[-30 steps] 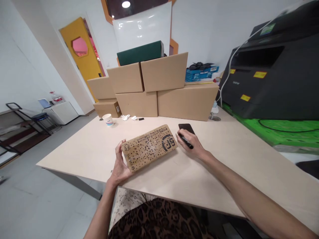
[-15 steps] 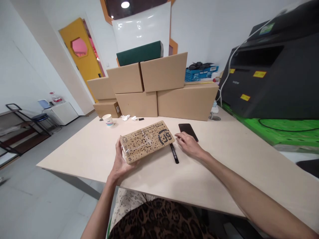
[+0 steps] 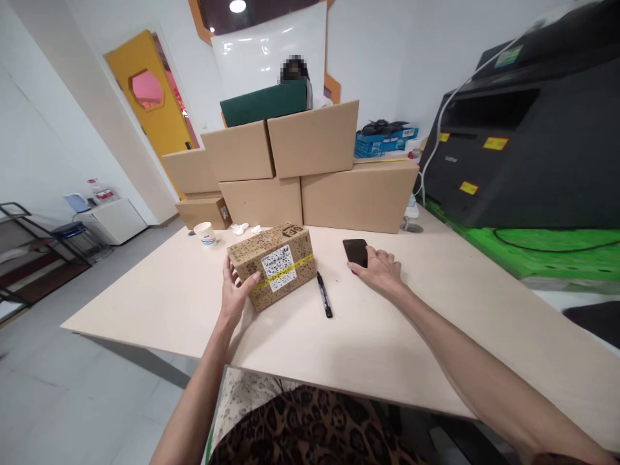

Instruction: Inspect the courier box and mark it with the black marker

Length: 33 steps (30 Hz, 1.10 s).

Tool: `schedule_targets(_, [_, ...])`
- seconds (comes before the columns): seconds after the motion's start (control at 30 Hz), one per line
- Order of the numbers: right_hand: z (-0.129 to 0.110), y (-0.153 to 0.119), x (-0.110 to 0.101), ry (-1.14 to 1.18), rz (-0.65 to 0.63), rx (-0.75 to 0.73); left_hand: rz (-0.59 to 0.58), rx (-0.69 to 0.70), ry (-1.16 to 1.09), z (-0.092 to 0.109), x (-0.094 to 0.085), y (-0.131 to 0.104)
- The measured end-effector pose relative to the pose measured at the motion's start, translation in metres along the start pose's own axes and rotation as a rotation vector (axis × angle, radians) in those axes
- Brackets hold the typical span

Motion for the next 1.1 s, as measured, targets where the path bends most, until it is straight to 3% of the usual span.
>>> schedule_targets(0.1, [0.004,0.003,0.009,-0.043,-0.05,0.05,-0.086,0.026,0.028,-0.006,0.003,-0.003])
schedule_targets(0.17, [0.003,0.005,0.011,-0.05,-0.046,0.062,-0.059,0.017,0.087,-0.012,-0.003,-0.008])
schedule_targets(0.27, [0.005,0.01,0.01,-0.034,-0.043,0.117,0.099,0.049,0.224,-0.008,-0.021,-0.021])
schedule_targets(0.37, [0.012,0.016,0.009,0.009,-0.067,0.181,0.286,0.301,0.4,0.03,-0.028,-0.046])
schedule_targets(0.43, [0.017,0.019,0.008,0.042,-0.088,0.21,0.372,0.552,0.504,0.064,-0.019,-0.07])
schedule_targets(0.5, [0.021,0.022,0.007,0.084,-0.1,0.225,0.369,0.762,0.549,0.09,0.002,-0.092])
schedule_targets(0.57, [0.026,0.024,0.007,0.146,-0.101,0.231,0.3,0.891,0.517,0.107,0.027,-0.108])
schedule_targets(0.63, [0.029,0.026,0.008,0.274,-0.086,0.237,0.219,0.914,0.479,0.113,0.05,-0.115])
schedule_targets(0.73, [0.03,0.027,0.01,0.718,-0.011,0.237,0.037,0.782,0.421,0.109,0.085,-0.109])
schedule_targets(0.83, [0.024,0.024,0.014,1.098,0.017,0.202,-0.248,0.492,0.249,0.09,0.123,-0.093])
schedule_targets(0.93, [0.015,0.017,0.009,1.247,0.018,0.159,-0.469,0.154,0.065,0.066,0.16,-0.079])
schedule_targets(1.03, [-0.002,0.003,-0.009,1.369,0.032,0.074,-0.543,-0.082,-0.079,0.049,0.185,-0.068])
schedule_targets(1.1, [-0.022,-0.012,-0.023,1.496,0.025,-0.022,-0.515,-0.107,-0.169,0.049,0.193,-0.06])
Point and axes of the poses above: each hand's wrist, its own y-axis towards the middle knuckle, its own x-axis out of the palm, z = x × y, the point moved 8 cm from there along y, towards the middle knuckle, and after that the axes turned 12 degrees about y, right-handed, at the moved point
